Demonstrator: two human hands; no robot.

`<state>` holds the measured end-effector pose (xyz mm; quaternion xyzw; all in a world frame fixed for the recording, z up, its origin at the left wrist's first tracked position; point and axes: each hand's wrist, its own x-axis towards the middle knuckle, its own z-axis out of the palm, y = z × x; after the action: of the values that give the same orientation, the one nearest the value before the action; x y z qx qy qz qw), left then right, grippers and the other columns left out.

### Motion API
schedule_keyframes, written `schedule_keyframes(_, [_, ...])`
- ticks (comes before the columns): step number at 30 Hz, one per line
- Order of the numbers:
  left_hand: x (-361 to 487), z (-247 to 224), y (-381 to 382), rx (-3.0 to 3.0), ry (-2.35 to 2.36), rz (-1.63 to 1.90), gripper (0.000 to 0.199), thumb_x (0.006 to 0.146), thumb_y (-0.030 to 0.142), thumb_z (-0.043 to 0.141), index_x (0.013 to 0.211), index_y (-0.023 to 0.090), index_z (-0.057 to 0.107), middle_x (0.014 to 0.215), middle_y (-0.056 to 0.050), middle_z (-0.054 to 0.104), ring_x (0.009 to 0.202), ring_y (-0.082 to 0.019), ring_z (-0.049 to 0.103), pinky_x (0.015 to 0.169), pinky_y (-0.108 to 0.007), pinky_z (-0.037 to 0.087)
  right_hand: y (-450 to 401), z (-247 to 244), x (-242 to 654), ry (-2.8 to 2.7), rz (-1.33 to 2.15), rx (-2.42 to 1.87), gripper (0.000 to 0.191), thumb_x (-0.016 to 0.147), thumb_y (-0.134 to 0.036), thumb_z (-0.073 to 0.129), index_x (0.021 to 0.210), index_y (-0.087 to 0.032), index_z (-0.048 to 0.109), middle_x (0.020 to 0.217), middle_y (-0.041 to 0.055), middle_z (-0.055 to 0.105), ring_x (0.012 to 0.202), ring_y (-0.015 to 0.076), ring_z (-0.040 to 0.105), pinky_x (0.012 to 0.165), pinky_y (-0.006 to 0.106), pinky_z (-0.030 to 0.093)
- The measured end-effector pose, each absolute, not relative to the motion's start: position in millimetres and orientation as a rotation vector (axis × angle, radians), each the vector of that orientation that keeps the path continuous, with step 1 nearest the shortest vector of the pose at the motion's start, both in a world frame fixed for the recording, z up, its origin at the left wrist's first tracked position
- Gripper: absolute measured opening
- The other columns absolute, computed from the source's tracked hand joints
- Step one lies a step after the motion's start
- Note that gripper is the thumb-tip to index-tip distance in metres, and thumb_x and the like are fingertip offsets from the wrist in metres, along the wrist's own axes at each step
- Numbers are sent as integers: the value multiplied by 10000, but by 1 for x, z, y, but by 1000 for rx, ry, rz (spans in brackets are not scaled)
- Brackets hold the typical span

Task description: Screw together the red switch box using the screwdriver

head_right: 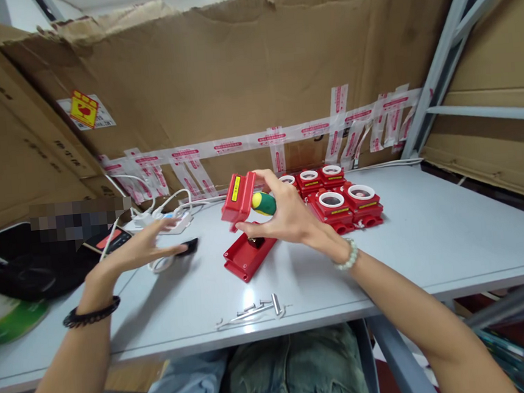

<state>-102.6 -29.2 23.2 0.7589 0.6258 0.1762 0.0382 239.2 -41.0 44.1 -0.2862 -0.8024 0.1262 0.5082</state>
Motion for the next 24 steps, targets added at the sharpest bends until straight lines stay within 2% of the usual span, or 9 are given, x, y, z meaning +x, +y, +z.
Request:
schedule_keyframes(1, [-86, 27, -34, 2364, 1680, 655, 786, 729, 578, 675, 1384, 217, 435, 1372, -122, 567, 1218, -296, 567, 937, -391, 502, -40, 44, 239, -1935, 411, -675, 695, 616, -387, 824, 1194, -190, 491, 1139, 88, 671, 1049, 245, 651, 932, 405, 530])
schedule_keyframes(3, [-51, 32, -43, 2410, 1287, 789, 862, 801, 511, 662, 1501, 290, 211, 1527, -124, 387, 1373, -299, 418, 1059, -467, 417, -39, 44, 237, -1942, 575, -645, 679, 611, -362, 831, 1184, -174, 517, 1177, 99, 668, 1088, 241, 641, 967, 403, 514])
schedule_keyframes(6, [-6, 34, -52, 2395, 935, 870, 958, 772, 435, 735, 1521, 321, 148, 1567, -126, 311, 1384, -306, 394, 1076, -460, 409, -36, 41, 235, -1951, 701, -644, 641, 611, -330, 832, 1166, -178, 550, 1202, 95, 661, 1095, 235, 637, 983, 407, 502])
schedule_keyframes(11, [20, 23, -54, 2280, 1065, 928, 880, 841, 425, 656, 1526, 239, 135, 1310, -142, 588, 1047, -253, 630, 909, -409, 507, -29, 44, 242, -1850, 790, -786, 728, 587, -364, 844, 1210, -195, 507, 1169, 97, 658, 1093, 232, 632, 999, 413, 478])
schedule_keyframes(14, [23, 17, -56, 2362, 1370, 805, 826, 829, 451, 646, 1500, 224, 221, 1196, -120, 657, 928, -261, 657, 840, -417, 500, -22, 49, 252, -1644, 768, -880, 669, 609, -424, 825, 1161, -194, 524, 953, 49, 680, 832, 184, 661, 782, 351, 548])
schedule_keyframes(16, [29, 14, -58, 2443, 1544, 651, 774, 820, 450, 641, 1470, 220, 288, 1094, -102, 699, 914, -290, 667, 840, -444, 477, -20, 53, 257, -1555, 740, -926, 569, 630, -451, 806, 1075, -192, 565, 847, 15, 658, 634, 128, 596, 575, 278, 512])
schedule_keyframes(18, [37, 12, -61, 2510, 1670, 523, 731, 825, 448, 621, 1448, 205, 324, 1012, -96, 721, 935, -325, 670, 849, -470, 453, -21, 55, 260, -1518, 714, -955, 507, 643, -462, 792, 1018, -189, 587, 808, -2, 639, 535, 87, 524, 471, 237, 444])
schedule_keyframes(21, [49, 12, -65, 2580, 1790, 382, 710, 846, 455, 575, 1445, 167, 322, 992, -122, 727, 962, -362, 671, 849, -484, 432, -24, 57, 259, -1520, 704, -973, 457, 665, -447, 772, 998, -191, 592, 767, -19, 621, 480, 69, 481, 426, 223, 404])
schedule_keyframes(24, [55, 13, -67, 2618, 1853, 238, 693, 872, 490, 523, 1424, 115, 337, 989, -164, 728, 941, -383, 681, 851, -491, 417, -26, 57, 257, -1554, 671, -983, 406, 679, -388, 757, 993, -188, 594, 735, -23, 622, 491, 83, 497, 455, 237, 427])
